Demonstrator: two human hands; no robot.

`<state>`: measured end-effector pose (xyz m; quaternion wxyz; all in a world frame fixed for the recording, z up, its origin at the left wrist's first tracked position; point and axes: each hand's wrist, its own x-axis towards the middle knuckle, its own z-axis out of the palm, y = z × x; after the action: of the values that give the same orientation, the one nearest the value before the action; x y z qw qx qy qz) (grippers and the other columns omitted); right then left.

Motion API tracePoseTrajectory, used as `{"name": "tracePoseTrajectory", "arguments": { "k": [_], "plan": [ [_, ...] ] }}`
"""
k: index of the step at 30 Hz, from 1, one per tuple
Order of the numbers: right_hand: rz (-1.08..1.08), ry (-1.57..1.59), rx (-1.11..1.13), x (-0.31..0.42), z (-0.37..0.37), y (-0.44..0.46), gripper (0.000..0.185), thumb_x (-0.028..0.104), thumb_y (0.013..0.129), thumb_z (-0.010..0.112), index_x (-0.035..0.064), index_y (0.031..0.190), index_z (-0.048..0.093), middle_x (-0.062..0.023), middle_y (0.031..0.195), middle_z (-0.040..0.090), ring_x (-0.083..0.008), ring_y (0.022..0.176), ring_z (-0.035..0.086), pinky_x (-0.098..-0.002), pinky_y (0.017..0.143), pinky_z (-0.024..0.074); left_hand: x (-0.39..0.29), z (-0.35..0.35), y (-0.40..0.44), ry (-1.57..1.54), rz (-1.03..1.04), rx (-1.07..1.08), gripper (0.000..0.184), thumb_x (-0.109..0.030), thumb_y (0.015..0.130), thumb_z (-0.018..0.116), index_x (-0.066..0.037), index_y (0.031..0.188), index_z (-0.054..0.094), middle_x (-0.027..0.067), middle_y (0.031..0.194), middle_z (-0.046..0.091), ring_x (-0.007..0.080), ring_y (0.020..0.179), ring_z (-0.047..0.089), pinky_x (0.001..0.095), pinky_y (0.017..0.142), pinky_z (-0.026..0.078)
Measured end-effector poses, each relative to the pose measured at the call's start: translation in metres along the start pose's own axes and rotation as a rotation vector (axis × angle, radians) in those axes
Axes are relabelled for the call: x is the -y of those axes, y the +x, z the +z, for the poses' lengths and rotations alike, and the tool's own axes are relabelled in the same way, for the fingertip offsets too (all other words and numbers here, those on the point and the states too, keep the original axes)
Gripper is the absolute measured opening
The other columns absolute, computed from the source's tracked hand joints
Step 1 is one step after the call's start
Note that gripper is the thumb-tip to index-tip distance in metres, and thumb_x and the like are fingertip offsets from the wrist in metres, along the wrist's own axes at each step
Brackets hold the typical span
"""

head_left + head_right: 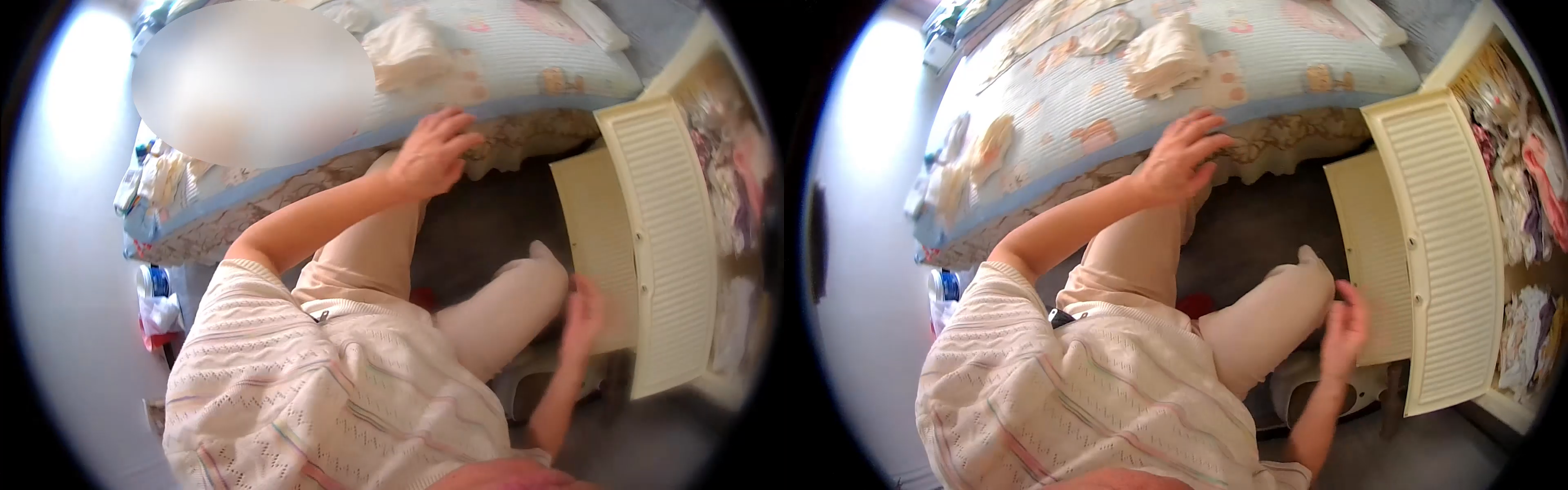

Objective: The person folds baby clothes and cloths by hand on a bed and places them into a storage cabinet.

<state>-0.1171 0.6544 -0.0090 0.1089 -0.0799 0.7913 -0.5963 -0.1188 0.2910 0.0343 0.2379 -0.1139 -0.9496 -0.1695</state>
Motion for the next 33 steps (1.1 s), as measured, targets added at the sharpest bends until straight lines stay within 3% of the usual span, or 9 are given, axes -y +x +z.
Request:
{"name": "tracePoseTrajectory", "arguments": {
  "k": [2, 7, 10, 13, 15, 18, 22, 28, 33],
  "plan": [
    [-0.444, -0.385, -0.070, -0.026, 0.047, -0.002, 0.035, 0.009, 0.083, 0.054, 0.0011, 0.116, 0.051, -0.0151, 0.127, 0.044, -0.0295, 0.117, 0.042, -0.0380, 0.096, 0.0353, 0.020, -0.035, -0.024, 0.078, -0.086, -0.020, 0.044, -0.003, 0.067, 0.060, -0.010, 0.110, 0.054, 0.0130, 0.122, 0.046, 0.0351, 0.119, 0.038, 0.0453, 0.096, 0.034],
    [-0.286, -0.361, 0.011, -0.021, 0.057, 0.011, 0.034, 0.011, 0.084, 0.052, 0.0015, 0.116, 0.051, -0.0168, 0.126, 0.045, -0.0308, 0.115, 0.043, -0.0380, 0.096, 0.0354, 0.074, -0.071, -0.057, 0.188, -0.221, -0.202, 0.043, -0.004, 0.070, 0.058, -0.011, 0.112, 0.054, 0.0124, 0.124, 0.045, 0.0347, 0.119, 0.039, 0.0446, 0.096, 0.034],
    [-0.201, -0.396, 0.031, -0.037, 0.058, 0.028, 0.029, 0.015, 0.086, 0.053, 0.0000, 0.110, 0.056, -0.0138, 0.114, 0.055, -0.0262, 0.107, 0.050, -0.0340, 0.092, 0.0387, 0.106, -0.076, -0.065, 0.207, -0.302, -0.268, 0.043, -0.012, 0.072, 0.061, -0.012, 0.114, 0.052, 0.0119, 0.125, 0.045, 0.0336, 0.120, 0.037, 0.0443, 0.097, 0.033],
    [0.145, -0.306, 0.105, 0.004, 0.069, 0.057, 0.025, 0.018, 0.087, 0.054, -0.0011, 0.103, 0.060, -0.0086, 0.098, 0.062, -0.0201, 0.094, 0.056, -0.0291, 0.085, 0.0422, 0.140, -0.066, -0.079, 0.252, -0.377, -0.222, 0.043, -0.020, 0.074, 0.062, -0.013, 0.115, 0.052, 0.0113, 0.126, 0.045, 0.0326, 0.121, 0.037, 0.0440, 0.096, 0.033],
    [0.112, -0.198, 0.097, 0.016, 0.084, 0.096, 0.024, 0.019, 0.089, 0.053, -0.0003, 0.098, 0.062, -0.0041, 0.087, 0.062, -0.0126, 0.082, 0.056, -0.0249, 0.074, 0.0438, 0.163, -0.054, -0.095, 0.319, -0.417, -0.121, 0.044, -0.026, 0.075, 0.062, -0.013, 0.116, 0.052, 0.0110, 0.126, 0.045, 0.0319, 0.121, 0.036, 0.0437, 0.096, 0.033],
    [0.045, -0.068, 0.200, 0.108, 0.140, 0.147, 0.023, 0.022, 0.089, 0.054, 0.0034, 0.098, 0.062, -0.0018, 0.086, 0.061, -0.0068, 0.078, 0.052, -0.0218, 0.064, 0.0399, 0.155, -0.060, -0.093, 0.292, -0.422, -0.191, 0.042, -0.028, 0.075, 0.061, -0.012, 0.113, 0.053, 0.0119, 0.123, 0.047, 0.0314, 0.120, 0.039, 0.0434, 0.096, 0.033],
    [-0.066, -0.043, 0.289, 0.170, 0.218, 0.249, 0.034, 0.030, 0.086, 0.057, 0.0082, 0.112, 0.057, -0.0048, 0.093, 0.061, -0.0114, 0.084, 0.056, -0.0239, 0.067, 0.0418, 0.163, -0.048, -0.097, 0.278, -0.420, -0.294, 0.039, -0.026, 0.072, 0.062, -0.008, 0.105, 0.055, 0.0142, 0.117, 0.051, 0.0326, 0.113, 0.045, 0.0437, 0.095, 0.034],
    [0.271, 0.089, 0.649, 0.186, 0.326, 0.314, 0.052, 0.030, 0.080, 0.065, -0.0014, 0.118, 0.049, -0.0115, 0.106, 0.060, -0.0191, 0.092, 0.059, -0.0317, 0.078, 0.0484, 0.163, -0.055, -0.102, 0.185, -0.427, -0.375, 0.038, -0.027, 0.070, 0.063, -0.008, 0.102, 0.056, 0.0119, 0.116, 0.050, 0.0306, 0.114, 0.044, 0.0441, 0.096, 0.032],
    [0.436, 0.246, 0.768, 0.172, 0.335, 0.308, 0.054, 0.028, 0.078, 0.067, -0.0013, 0.120, 0.048, -0.0129, 0.108, 0.059, -0.0219, 0.093, 0.060, -0.0329, 0.078, 0.0516, 0.162, -0.056, -0.102, 0.128, -0.389, -0.410, 0.035, -0.023, 0.067, 0.064, -0.007, 0.098, 0.057, 0.0113, 0.115, 0.050, 0.0302, 0.113, 0.044, 0.0433, 0.095, 0.033]
  ]
}}
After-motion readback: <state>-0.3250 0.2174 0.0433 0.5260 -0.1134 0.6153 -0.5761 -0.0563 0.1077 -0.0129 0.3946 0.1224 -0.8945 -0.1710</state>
